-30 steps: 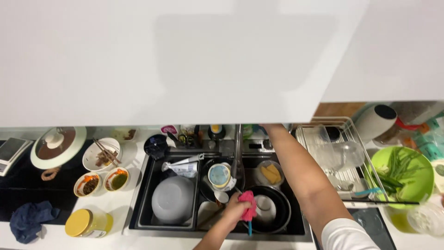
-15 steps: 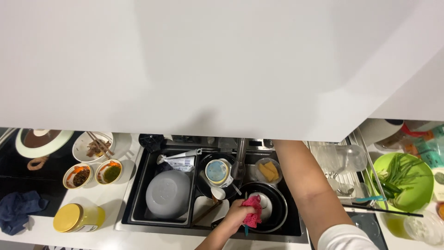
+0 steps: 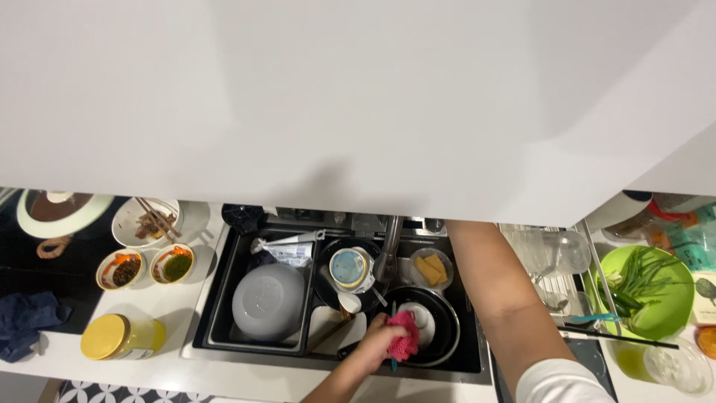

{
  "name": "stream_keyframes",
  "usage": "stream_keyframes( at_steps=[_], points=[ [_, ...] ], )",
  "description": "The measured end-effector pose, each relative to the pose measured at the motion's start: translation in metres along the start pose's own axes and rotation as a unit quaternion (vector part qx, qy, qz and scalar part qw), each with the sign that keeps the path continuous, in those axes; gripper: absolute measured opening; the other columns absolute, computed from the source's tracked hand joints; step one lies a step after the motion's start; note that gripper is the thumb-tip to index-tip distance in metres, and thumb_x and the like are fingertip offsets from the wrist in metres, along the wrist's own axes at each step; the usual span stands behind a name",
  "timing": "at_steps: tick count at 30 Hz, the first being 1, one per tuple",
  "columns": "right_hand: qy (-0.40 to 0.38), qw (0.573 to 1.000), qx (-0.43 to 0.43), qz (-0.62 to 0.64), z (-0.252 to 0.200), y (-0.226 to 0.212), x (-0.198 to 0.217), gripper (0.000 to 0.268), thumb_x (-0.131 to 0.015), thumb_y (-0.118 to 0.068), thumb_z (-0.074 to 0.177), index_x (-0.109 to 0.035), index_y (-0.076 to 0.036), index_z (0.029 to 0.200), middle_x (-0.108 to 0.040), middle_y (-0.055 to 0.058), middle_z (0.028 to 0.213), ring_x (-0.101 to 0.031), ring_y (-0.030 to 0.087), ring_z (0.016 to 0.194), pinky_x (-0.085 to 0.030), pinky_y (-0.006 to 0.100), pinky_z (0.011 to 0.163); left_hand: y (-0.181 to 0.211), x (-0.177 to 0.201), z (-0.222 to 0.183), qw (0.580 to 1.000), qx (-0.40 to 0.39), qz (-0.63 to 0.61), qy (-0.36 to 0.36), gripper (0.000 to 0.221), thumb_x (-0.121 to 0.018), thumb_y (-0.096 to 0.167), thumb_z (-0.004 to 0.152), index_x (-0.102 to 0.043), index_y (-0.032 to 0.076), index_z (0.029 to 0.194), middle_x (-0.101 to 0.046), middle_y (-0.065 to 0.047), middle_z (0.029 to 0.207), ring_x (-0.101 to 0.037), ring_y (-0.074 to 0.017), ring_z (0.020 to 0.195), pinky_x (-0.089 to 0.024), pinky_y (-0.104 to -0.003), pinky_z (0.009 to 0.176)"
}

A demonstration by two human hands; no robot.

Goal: Mixing a paste in a bowl using a spatula and then washing the bowl and other dishes in a sink.

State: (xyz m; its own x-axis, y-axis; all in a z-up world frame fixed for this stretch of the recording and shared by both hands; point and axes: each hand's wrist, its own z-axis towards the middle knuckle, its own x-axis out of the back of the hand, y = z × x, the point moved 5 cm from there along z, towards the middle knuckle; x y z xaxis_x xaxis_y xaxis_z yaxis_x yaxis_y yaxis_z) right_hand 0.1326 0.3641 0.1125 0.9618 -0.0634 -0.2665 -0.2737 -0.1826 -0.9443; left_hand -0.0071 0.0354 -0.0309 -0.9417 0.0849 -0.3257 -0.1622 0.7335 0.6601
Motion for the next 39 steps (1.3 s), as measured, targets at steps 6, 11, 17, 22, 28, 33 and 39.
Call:
stream_keyframes(
  at_steps=[6,11,17,22,28,33,39],
  points=[
    [0.019,0.999,-0.002,0.027,-0.024,0.006,0.008,0.047,-0.039,-0.046,0.109,-0.058,-0.005,0.1,-0.052,0.004,0.067,-0.047,0.011,0.049,-0.038,0.026,0.042,0.015,-0.002,0.009,0.99,0.011,-0.127,-0.064,0.044,-0.069,0.007,0.085,-0.061,0.0,0.127,-0.073,-0.017,0.108,-0.077,-0.0291,0.085,-0.063,-0.045,0.065],
    [0.043,0.998,-0.023,0.045,-0.054,0.033,0.024,0.049,-0.036,-0.048,0.109,-0.058,-0.006,0.096,-0.049,0.003,0.063,-0.044,0.01,0.043,-0.035,0.025,0.038,0.027,0.002,0.01,0.971,-0.027,-0.213,-0.105,0.039,-0.063,0.006,0.086,-0.063,0.0,0.125,-0.072,-0.017,0.111,-0.076,-0.033,0.093,-0.064,-0.049,0.079],
    [0.077,0.972,-0.12,0.186,-0.174,0.107,0.032,0.06,-0.029,-0.044,0.106,-0.067,0.002,0.101,-0.066,0.011,0.076,-0.064,0.018,0.061,-0.055,0.03,0.06,0.033,0.011,0.026,0.972,-0.099,-0.213,-0.029,0.034,-0.061,0.004,0.09,-0.065,-0.001,0.123,-0.074,-0.016,0.111,-0.074,-0.0324,0.096,-0.062,-0.049,0.082],
    [-0.062,0.994,0.079,-0.038,-0.255,0.142,0.026,0.057,-0.031,-0.041,0.111,-0.051,0.005,0.138,-0.058,0.024,0.139,-0.051,0.036,0.133,-0.028,0.054,0.117,-0.012,0.01,0.092,0.955,-0.098,-0.279,-0.024,0.024,-0.06,0.009,0.099,-0.061,0.0,0.121,-0.07,-0.015,0.112,-0.07,-0.0275,0.1,-0.06,-0.046,0.086],
    [-0.088,0.84,0.134,-0.518,-0.278,0.109,0.043,0.06,-0.026,-0.043,0.105,-0.044,-0.012,0.153,-0.025,0.014,0.169,-0.015,0.039,0.158,0.001,0.064,0.122,-0.021,-0.032,0.064,0.958,-0.046,-0.265,-0.102,0.034,-0.053,0.001,0.093,-0.062,0.006,0.126,-0.068,-0.01,0.12,-0.067,-0.0236,0.109,-0.056,-0.039,0.095],
    [-0.059,0.847,0.052,-0.526,-0.286,0.153,0.056,0.063,-0.024,-0.048,0.104,-0.038,-0.02,0.159,-0.02,0.022,0.167,-0.011,0.044,0.156,-0.004,0.063,0.122,-0.011,-0.036,0.052,0.969,-0.007,-0.242,-0.049,0.036,-0.051,0.003,0.1,-0.062,0.008,0.133,-0.066,-0.007,0.124,-0.064,-0.0211,0.111,-0.052,-0.037,0.097],
    [-0.113,0.79,0.233,-0.556,-0.289,0.127,0.032,0.071,-0.028,-0.051,0.107,-0.028,-0.007,0.162,-0.016,0.034,0.165,-0.01,0.05,0.154,-0.004,0.066,0.118,-0.017,-0.028,0.056,0.917,0.036,-0.382,-0.106,0.04,-0.045,0.024,0.098,-0.06,0.005,0.13,-0.069,-0.011,0.123,-0.065,-0.0274,0.112,-0.052,-0.041,0.098]
  ],
)
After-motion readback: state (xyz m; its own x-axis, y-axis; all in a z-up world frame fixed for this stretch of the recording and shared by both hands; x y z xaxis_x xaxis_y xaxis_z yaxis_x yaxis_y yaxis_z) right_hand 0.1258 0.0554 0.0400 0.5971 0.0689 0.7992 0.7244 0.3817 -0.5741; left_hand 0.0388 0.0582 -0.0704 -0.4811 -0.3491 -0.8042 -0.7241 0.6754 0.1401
